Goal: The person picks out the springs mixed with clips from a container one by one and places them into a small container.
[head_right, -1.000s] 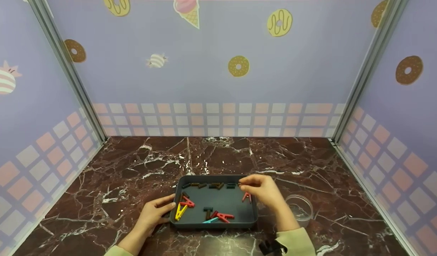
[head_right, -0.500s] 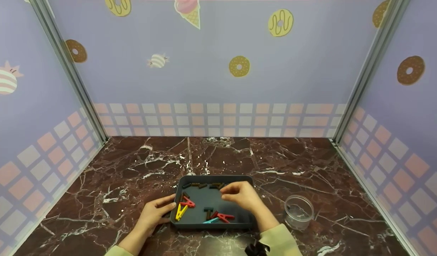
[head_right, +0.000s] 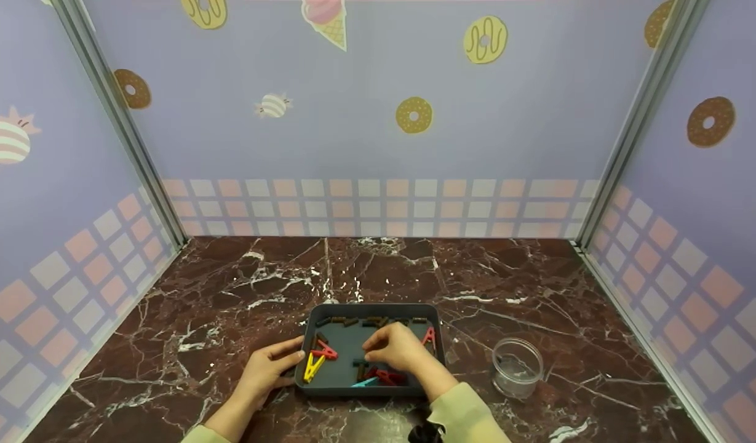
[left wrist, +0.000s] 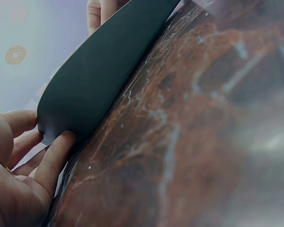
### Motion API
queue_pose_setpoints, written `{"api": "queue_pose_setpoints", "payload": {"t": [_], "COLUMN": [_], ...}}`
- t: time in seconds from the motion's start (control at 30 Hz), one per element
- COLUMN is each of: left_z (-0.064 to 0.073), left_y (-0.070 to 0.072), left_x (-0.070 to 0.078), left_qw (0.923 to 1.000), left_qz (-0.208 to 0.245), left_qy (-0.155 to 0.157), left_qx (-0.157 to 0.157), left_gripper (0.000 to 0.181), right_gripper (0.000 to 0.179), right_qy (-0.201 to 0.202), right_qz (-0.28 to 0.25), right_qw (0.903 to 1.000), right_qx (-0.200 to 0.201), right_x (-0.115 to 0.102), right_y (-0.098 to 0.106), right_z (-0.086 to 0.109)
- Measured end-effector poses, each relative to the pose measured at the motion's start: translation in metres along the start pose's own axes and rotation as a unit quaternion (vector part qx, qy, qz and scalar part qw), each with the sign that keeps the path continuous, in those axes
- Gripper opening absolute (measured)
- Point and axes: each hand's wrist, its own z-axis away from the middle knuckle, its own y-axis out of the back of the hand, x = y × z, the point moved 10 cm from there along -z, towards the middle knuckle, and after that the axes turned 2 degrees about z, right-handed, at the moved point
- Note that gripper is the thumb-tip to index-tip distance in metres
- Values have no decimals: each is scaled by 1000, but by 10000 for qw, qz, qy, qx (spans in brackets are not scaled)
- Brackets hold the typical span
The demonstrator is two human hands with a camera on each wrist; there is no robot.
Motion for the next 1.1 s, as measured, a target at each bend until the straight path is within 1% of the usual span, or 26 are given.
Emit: {"api": "queue_pose_setpoints", "payload": {"t": [0.17,0.3,0.57,0.77,0.9,1.1], "left_z": [0,-1,-2,-2,-1,-1], "left_y": [0,0,-2,-1,0,-1], "left_x": [-1,-3,-2,-1,0,0], "left_qw": [10000,9999,10000,10000,10000,10000], "left_qz": [-10,-82,-2,-1,-1,68], "left_qy": [24,78,-47,-27,0,-21], "left_qx": [11,24,-84,-39,-5,-35], "left_gripper": [48,48,48,48,47,48], "right_gripper": [11,9,15,18,14,7], "right_qy": [33,101,325,359,423,544], "right_qz": [512,847,1290,1447,1460,1495], "right_qw": [9987,9963,9903,9875,9869,9856], "right_qx": [-50,78,411,503,535,572], "right_x": [-2,-6,-11,-10,-10,-11], "right_y": [-11,-14,-11,-11,-12,-12], "right_z": [-4,-5,-8,-9,-10,-10]}}
